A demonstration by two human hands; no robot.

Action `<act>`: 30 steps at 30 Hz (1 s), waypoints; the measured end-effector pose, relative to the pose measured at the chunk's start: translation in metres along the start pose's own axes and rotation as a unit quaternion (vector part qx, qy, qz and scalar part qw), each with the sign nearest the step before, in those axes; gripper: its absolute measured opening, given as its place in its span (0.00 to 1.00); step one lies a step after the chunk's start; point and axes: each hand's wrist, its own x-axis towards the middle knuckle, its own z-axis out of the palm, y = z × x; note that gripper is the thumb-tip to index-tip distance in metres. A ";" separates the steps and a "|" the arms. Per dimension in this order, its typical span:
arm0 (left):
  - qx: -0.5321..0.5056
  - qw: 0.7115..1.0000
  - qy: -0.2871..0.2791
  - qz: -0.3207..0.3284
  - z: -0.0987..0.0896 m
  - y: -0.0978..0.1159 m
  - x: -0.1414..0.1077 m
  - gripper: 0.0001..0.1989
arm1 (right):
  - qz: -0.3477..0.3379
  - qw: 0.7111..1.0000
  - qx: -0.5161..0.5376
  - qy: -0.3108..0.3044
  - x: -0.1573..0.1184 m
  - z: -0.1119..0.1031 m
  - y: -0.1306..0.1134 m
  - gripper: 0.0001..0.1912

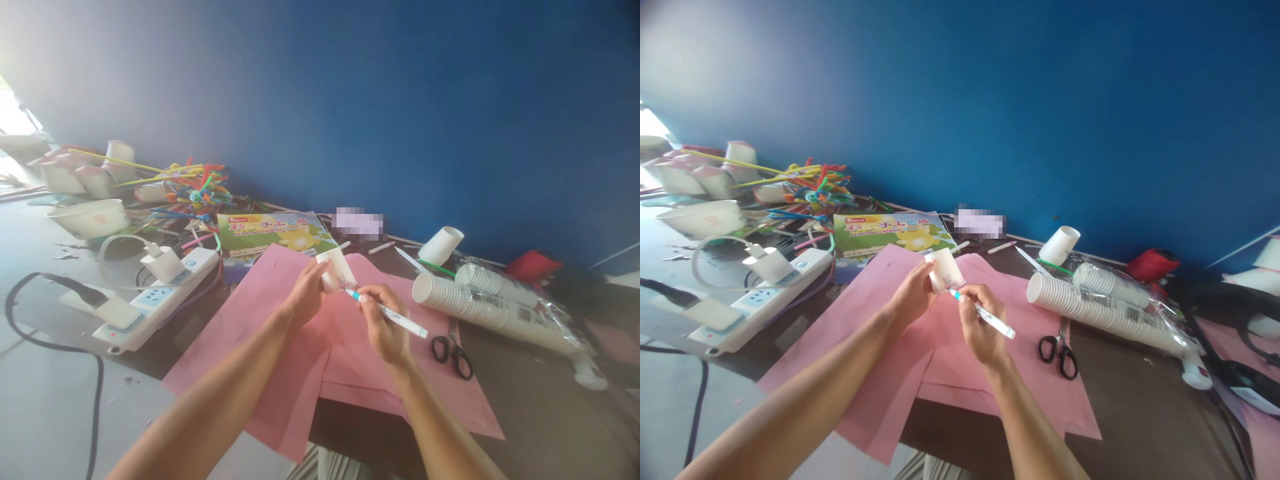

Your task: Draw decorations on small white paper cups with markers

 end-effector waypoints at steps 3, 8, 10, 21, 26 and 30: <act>0.009 1.000 -0.017 0.004 0.000 -0.001 0.000 0.13 | -0.010 1.000 -0.005 -0.004 0.000 0.001 -0.001 0.08; 0.008 1.000 -0.022 0.007 0.000 0.000 0.000 0.13 | -0.015 1.000 -0.013 -0.001 -0.001 0.001 0.000 0.08; 0.008 1.000 -0.015 0.004 0.000 0.000 0.000 0.12 | -0.016 1.000 -0.010 -0.003 -0.001 0.001 0.000 0.07; 0.004 1.000 -0.015 0.010 0.000 0.001 -0.001 0.12 | -0.018 1.000 -0.015 -0.007 -0.001 0.001 -0.001 0.07; 0.001 1.000 -0.018 0.001 0.002 0.003 -0.002 0.12 | -0.017 1.000 -0.020 0.004 0.000 0.001 0.000 0.07; 0.001 1.000 -0.013 0.001 0.003 0.004 -0.002 0.11 | -0.017 1.000 -0.020 -0.003 -0.001 0.001 -0.001 0.07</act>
